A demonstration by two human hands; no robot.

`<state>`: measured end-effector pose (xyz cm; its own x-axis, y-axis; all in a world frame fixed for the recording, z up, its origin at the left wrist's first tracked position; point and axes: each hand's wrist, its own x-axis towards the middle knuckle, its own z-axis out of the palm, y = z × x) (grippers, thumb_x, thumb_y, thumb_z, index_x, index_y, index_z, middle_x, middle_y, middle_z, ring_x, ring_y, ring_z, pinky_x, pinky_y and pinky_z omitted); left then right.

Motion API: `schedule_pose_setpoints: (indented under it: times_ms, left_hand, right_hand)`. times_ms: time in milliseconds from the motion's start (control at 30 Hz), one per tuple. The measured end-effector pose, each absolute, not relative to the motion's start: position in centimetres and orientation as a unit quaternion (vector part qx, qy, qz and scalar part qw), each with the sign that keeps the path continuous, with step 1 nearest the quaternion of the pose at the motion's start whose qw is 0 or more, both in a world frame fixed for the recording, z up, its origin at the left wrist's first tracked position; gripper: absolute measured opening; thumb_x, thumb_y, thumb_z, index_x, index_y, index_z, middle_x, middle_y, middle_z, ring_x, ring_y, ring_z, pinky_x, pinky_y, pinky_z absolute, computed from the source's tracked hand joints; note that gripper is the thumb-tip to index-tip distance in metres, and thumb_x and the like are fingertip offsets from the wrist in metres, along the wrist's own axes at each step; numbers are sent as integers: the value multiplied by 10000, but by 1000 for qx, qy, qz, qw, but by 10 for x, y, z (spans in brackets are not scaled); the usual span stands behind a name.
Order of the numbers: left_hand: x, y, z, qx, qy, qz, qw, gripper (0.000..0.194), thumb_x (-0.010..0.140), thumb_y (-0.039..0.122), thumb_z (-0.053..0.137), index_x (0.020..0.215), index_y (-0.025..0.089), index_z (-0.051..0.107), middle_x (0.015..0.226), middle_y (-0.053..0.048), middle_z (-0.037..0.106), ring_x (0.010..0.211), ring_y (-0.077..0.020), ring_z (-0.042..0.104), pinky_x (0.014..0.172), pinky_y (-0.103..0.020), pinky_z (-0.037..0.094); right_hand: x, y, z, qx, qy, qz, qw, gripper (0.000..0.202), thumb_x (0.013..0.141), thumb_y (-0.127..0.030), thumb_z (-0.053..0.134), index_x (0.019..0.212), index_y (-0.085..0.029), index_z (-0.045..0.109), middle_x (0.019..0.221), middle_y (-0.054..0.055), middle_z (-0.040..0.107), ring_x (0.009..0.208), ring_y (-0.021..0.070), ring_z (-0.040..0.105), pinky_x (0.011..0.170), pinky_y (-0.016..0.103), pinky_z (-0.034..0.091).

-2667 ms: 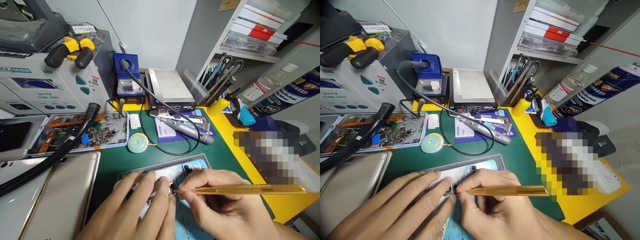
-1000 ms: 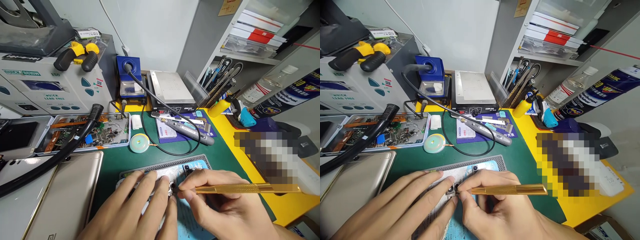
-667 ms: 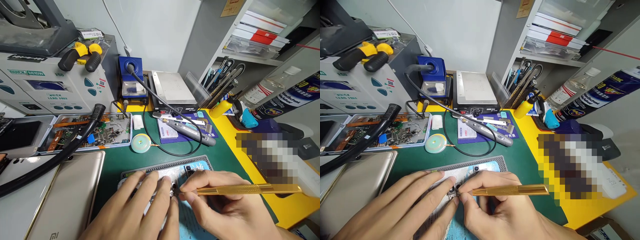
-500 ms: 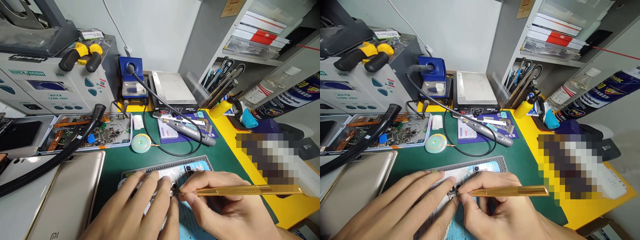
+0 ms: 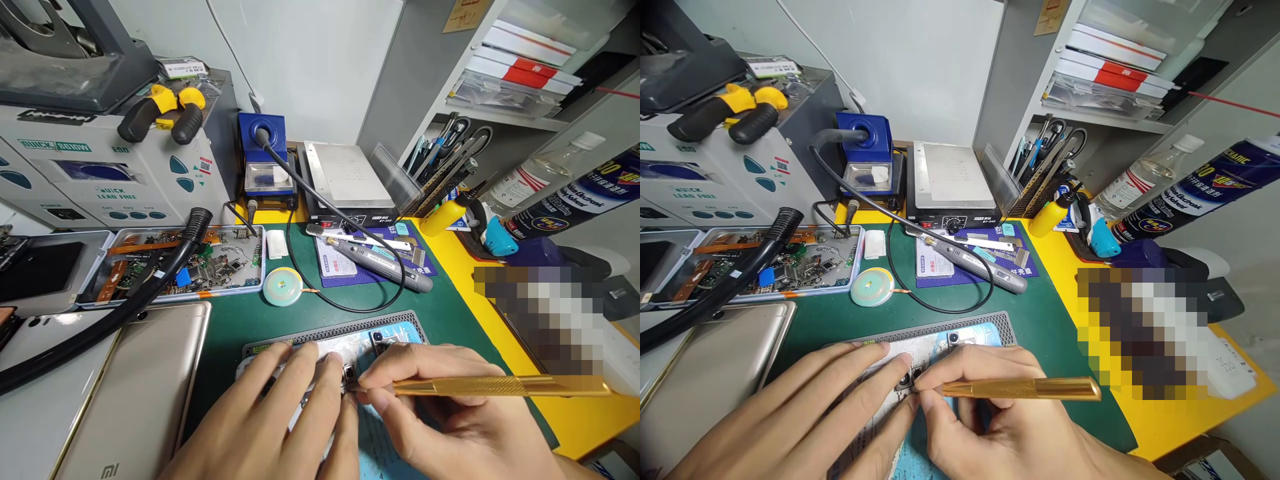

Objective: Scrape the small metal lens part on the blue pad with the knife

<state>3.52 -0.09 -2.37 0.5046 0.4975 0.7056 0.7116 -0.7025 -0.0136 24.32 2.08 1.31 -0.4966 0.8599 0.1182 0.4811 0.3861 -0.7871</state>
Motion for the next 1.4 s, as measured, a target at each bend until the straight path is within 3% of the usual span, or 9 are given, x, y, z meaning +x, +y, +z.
schedule_pose_setpoints:
  times_ms: [900,1133,1400]
  left_hand:
    - [38,1,-22,-839,-366,-362,175,248,663,231,772,862,242,624,938,1,732,958,-190,600,871,-330,452]
    - [38,0,-22,-832,-374,-371,172,165,708,207,722,841,234,628,926,12,736,955,-176,610,873,-316,453]
    - [39,0,-21,-835,-371,-371,164,202,691,201,749,846,236,624,939,6,733,960,-180,610,876,-322,461]
  right_hand:
    - [244,22,14,-418,-792,351,271,153,850,-120,675,911,-253,718,747,-50,774,621,115,718,585,188,552]
    - [242,24,17,-402,-792,358,287,175,819,-70,681,893,-224,718,747,-48,771,637,95,709,625,164,547]
    - [243,24,15,-389,-791,371,293,195,824,-51,683,922,-219,708,776,-40,772,677,107,719,652,178,563]
